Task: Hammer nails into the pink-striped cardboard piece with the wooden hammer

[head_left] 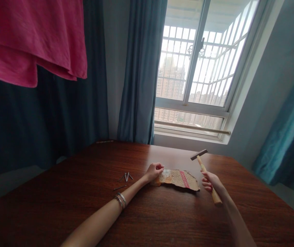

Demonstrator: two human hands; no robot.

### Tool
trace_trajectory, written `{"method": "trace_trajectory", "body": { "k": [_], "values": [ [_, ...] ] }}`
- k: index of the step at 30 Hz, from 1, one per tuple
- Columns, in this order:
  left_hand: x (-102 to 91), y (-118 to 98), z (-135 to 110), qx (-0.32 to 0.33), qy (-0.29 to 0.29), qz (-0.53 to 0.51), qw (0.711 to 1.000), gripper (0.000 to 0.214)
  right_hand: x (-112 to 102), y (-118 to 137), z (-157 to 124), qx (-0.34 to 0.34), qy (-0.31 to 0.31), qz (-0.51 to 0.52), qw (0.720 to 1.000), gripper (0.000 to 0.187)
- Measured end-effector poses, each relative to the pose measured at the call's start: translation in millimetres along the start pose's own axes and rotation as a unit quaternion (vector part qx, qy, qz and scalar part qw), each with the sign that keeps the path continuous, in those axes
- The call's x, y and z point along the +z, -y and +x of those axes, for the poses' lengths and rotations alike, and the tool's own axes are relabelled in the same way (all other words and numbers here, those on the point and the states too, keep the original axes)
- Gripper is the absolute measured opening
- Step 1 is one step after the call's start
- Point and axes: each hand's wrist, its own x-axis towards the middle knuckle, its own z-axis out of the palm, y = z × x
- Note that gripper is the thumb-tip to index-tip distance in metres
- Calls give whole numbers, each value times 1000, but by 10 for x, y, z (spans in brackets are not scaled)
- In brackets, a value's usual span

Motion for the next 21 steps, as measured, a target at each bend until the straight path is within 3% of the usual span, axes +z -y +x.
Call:
{"method": "trace_trajectory", "body": {
  "k": [7, 13, 21],
  "values": [
    [26, 76, 33, -13, 1, 27, 1000, 23, 240, 86, -331, -33, 124, -166, 978, 22],
    [30, 98, 33, -1, 5, 17, 1000, 23, 565, 83, -629, -37, 191, -166, 967, 26],
    [25, 114, 29, 12, 5, 6, 1000, 22, 705, -22, -724, -52, 213, -171, 961, 31]
  ]
}}
